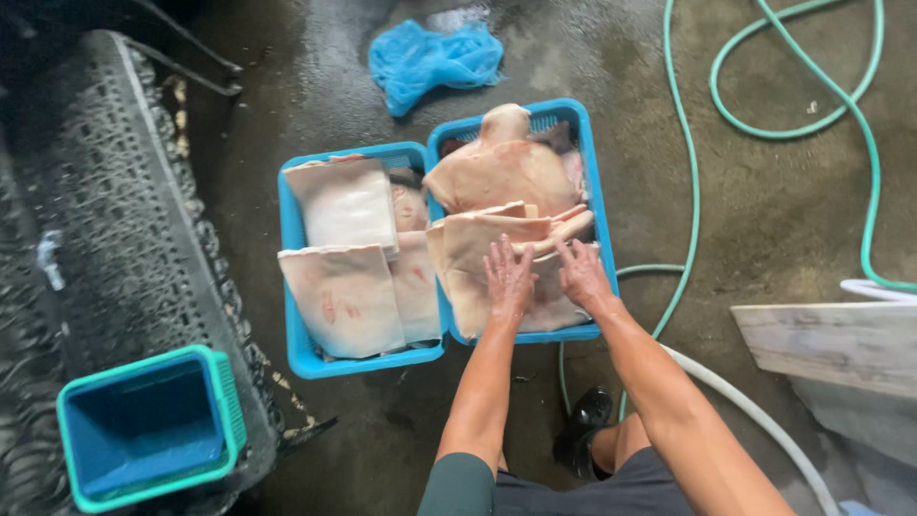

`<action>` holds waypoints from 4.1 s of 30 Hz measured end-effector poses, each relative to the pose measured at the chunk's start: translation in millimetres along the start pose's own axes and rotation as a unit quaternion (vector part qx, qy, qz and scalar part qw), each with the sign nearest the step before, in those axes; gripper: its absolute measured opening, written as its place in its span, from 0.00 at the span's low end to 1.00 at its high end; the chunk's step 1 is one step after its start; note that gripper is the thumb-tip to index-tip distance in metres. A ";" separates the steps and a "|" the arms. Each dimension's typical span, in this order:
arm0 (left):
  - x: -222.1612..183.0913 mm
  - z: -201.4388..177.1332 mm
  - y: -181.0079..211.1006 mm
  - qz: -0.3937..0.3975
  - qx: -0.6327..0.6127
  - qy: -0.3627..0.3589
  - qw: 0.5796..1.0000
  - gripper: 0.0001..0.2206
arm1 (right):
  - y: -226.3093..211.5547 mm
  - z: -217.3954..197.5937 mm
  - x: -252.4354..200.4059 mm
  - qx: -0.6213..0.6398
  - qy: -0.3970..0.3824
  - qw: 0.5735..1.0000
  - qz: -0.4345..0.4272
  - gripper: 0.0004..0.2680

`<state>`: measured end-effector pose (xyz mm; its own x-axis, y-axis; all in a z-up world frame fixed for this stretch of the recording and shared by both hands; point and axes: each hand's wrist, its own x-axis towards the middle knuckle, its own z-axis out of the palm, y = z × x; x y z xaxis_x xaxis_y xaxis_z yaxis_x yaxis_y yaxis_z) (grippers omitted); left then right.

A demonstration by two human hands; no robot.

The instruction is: The person sorts through slabs of raw animal skin in crates and blue plastic bags, stacks them, and then washes them in a green basin of water.

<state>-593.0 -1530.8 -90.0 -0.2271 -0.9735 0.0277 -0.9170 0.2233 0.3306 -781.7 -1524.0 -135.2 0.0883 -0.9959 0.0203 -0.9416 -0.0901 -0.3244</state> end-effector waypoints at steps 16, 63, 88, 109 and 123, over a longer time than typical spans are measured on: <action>-98.2 -238.7 58.5 -0.049 -0.071 0.128 0.988 0.11 | -152.0 -246.6 -65.7 0.146 -0.014 0.974 -0.174 0.13; -1046.5 -341.0 45.8 -0.797 0.052 0.417 0.435 0.09 | -773.7 -121.1 -777.2 0.116 -0.403 0.397 -0.816 0.15; -1422.6 -172.1 238.3 -0.893 0.093 0.398 0.191 0.05 | -713.0 -88.5 -1271.9 0.083 -0.519 0.160 -0.835 0.15; -1667.9 -124.0 342.9 -0.936 0.086 0.340 0.009 0.08 | -712.6 -52.9 -1587.5 0.080 -0.527 -0.003 -0.846 0.15; -1892.5 -40.9 462.6 -0.949 0.057 0.310 -0.004 0.19 | -633.5 -5.7 -1871.6 0.119 -0.521 -0.046 -0.844 0.17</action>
<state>-574.1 412.8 49.1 0.2203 0.9716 0.0863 0.9276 -0.2361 0.2896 -352.3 397.0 37.6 -0.1235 0.9653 0.2301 0.6914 0.2500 -0.6778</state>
